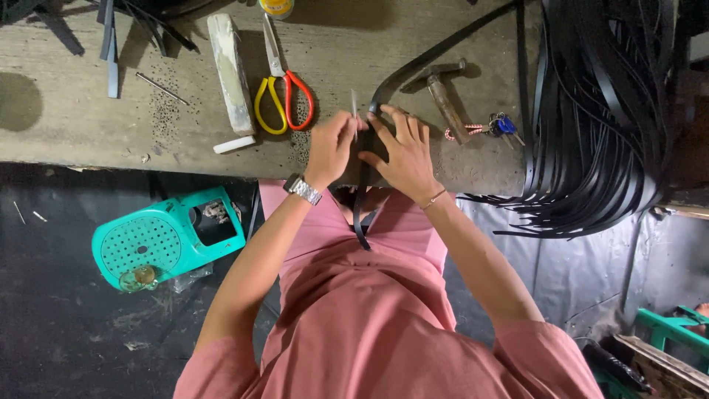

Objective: Punching a series of holes into a leather strap using a hand punch and a hammer on a workbench.

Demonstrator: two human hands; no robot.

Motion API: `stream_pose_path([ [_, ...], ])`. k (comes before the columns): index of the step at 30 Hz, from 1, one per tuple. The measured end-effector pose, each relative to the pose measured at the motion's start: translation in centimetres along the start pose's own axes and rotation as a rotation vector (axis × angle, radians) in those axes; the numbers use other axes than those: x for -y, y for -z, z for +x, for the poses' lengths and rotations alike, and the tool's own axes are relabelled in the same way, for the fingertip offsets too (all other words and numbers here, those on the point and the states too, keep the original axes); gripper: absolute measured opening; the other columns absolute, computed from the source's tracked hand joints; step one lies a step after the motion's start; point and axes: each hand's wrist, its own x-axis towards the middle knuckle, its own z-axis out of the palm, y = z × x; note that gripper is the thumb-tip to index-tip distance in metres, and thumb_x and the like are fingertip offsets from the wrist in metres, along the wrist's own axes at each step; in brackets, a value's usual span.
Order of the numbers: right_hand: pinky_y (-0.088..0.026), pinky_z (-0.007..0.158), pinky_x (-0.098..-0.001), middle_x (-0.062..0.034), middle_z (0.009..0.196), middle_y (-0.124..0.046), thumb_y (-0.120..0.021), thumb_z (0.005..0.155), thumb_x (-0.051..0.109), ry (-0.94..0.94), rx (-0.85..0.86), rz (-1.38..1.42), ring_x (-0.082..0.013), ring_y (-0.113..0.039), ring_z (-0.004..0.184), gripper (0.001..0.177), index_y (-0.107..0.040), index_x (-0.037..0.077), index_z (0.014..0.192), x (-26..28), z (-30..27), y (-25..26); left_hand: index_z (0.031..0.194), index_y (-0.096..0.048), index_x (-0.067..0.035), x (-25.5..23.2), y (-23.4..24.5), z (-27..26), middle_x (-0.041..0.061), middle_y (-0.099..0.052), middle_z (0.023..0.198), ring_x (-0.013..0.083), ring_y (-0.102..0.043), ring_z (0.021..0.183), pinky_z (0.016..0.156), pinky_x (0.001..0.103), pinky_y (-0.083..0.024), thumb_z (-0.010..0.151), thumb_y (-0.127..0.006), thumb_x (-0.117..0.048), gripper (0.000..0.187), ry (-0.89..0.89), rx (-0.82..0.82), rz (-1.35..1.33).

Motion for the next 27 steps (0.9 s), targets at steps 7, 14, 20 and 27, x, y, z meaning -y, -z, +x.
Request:
stream_pose_path([
  [7,-0.048,0.092,-0.0485,-0.0085,0.116,-0.068,-0.053,0.108,0.031,-0.236,0.076,0.288,-0.0316,-0.066,0.108,0.036,-0.064,0.016,0.138,-3.6,2.3,0.7,0.095,-0.066,-0.010,-0.8,0.2,-1.0,0.006,-0.068,0.075,0.0278,-0.072,0.075,0.067,0.035,-0.058,0.106,-0.058,-0.016,0.015,-0.319,0.119,0.382],
  [14,-0.046,0.051,-0.0428,-0.0040,0.056,-0.056,-0.070,0.104,0.045,-0.626,0.308,0.083,-0.0289,-0.059,0.053,0.059,-0.051,0.013,0.059,-3.7,10.3,1.1,0.102,-0.056,-0.002,-2.0,0.8,-0.9,0.016,-0.073,0.102,0.0286,-0.054,0.070,0.061,0.038,-0.044,0.104,-0.058,-0.003,0.002,-0.412,0.219,0.352],
  [20,-0.033,0.048,-0.0255,0.0053,0.051,-0.047,-0.067,0.102,0.008,-0.420,0.152,0.469,-0.0053,-0.040,0.047,0.040,-0.054,0.011,0.065,-3.3,10.9,-1.8,0.094,-0.055,-0.002,-2.2,0.9,-0.9,0.015,-0.073,0.101,0.0303,-0.065,0.080,0.071,0.039,-0.048,0.100,-0.056,0.001,0.007,-0.487,0.222,0.392],
  [27,-0.056,0.086,-0.0334,0.0015,0.058,-0.054,-0.060,0.105,0.010,-0.292,0.234,0.653,-0.0081,-0.043,0.053,0.036,-0.049,0.012,0.071,-1.7,9.7,0.2,0.094,-0.054,-0.003,-2.3,1.0,-1.4,0.018,-0.069,0.100,0.0291,-0.056,0.074,0.074,0.038,-0.047,0.103,-0.056,-0.003,0.009,-0.511,0.253,0.410],
])
